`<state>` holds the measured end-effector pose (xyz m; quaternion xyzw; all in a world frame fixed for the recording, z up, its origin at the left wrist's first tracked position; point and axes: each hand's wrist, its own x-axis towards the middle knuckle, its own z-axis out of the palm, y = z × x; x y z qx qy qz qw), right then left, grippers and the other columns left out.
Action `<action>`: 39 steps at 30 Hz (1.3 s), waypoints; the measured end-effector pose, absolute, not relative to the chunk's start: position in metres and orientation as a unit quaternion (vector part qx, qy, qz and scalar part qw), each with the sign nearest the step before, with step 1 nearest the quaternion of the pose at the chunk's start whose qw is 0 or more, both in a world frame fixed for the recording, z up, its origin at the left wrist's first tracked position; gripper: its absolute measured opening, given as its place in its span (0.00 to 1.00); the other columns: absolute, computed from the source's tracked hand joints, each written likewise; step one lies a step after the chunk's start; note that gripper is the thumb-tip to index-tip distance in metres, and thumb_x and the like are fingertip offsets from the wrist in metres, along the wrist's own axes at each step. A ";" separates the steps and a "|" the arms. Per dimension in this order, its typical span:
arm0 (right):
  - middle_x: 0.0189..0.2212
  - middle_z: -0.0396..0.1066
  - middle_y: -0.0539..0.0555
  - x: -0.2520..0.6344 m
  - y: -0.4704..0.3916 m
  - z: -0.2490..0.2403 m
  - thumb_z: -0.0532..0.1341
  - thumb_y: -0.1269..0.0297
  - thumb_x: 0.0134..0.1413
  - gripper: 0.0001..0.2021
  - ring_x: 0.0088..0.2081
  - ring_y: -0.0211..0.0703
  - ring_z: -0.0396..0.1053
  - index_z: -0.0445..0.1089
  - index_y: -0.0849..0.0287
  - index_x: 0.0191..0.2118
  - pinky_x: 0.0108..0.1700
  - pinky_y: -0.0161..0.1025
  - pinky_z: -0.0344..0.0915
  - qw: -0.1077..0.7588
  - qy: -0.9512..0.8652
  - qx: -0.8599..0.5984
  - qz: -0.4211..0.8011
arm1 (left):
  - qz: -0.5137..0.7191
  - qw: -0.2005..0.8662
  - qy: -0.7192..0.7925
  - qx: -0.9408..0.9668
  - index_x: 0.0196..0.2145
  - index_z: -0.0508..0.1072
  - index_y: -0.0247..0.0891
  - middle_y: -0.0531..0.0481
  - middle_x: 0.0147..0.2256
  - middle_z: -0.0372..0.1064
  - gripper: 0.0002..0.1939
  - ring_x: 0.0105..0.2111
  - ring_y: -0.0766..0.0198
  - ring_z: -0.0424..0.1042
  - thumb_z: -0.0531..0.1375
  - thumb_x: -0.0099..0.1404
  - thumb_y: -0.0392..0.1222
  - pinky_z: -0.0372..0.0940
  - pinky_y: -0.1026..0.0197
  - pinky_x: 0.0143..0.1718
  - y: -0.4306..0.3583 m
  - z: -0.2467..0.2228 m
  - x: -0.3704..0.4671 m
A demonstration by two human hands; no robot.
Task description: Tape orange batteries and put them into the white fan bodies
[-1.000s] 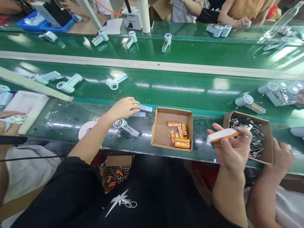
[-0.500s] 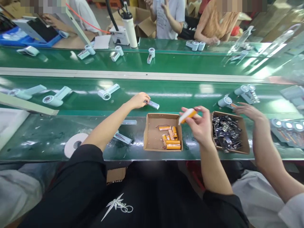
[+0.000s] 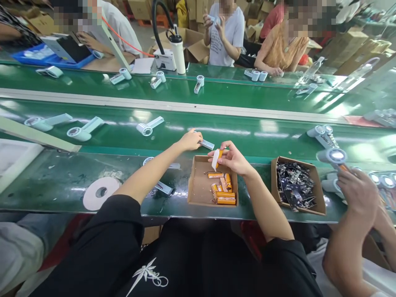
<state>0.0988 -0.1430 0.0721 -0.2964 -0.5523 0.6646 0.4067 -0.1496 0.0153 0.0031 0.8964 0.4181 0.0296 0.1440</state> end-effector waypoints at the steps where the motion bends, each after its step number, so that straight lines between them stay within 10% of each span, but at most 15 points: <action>1: 0.50 0.82 0.54 0.099 -0.143 0.072 0.76 0.54 0.57 0.28 0.47 0.50 0.83 0.52 0.48 0.44 0.50 0.49 0.79 0.406 -0.551 -0.295 0.667 | 0.030 0.149 0.412 0.899 0.38 0.83 0.41 0.47 0.50 0.78 0.10 0.54 0.54 0.73 0.61 0.64 0.40 0.46 0.44 0.74 0.018 0.004 -0.149; 10: 0.43 0.81 0.51 0.095 -0.068 0.044 0.73 0.52 0.52 0.29 0.45 0.48 0.82 0.52 0.47 0.46 0.53 0.51 0.78 0.461 -0.590 -0.412 0.519 | 0.048 0.184 0.425 0.885 0.44 0.80 0.42 0.47 0.45 0.80 0.11 0.50 0.55 0.75 0.60 0.68 0.45 0.66 0.59 0.52 0.030 0.014 -0.146; 22: 0.35 0.80 0.54 0.092 -0.032 0.011 0.59 0.63 0.64 0.21 0.37 0.51 0.77 0.67 0.57 0.61 0.44 0.42 0.70 0.184 -0.804 -0.514 0.237 | 0.066 0.195 0.469 0.859 0.44 0.76 0.44 0.49 0.41 0.79 0.07 0.44 0.56 0.77 0.58 0.74 0.43 0.64 0.60 0.45 0.026 0.015 -0.126; 39: 0.48 0.81 0.60 0.081 -0.028 0.022 0.60 0.50 0.71 0.21 0.49 0.60 0.78 0.72 0.39 0.65 0.51 0.49 0.70 -0.053 -0.827 -0.545 0.127 | 0.109 0.227 0.532 0.809 0.48 0.76 0.43 0.48 0.42 0.81 0.11 0.45 0.55 0.77 0.55 0.75 0.42 0.65 0.58 0.45 0.017 0.013 -0.097</action>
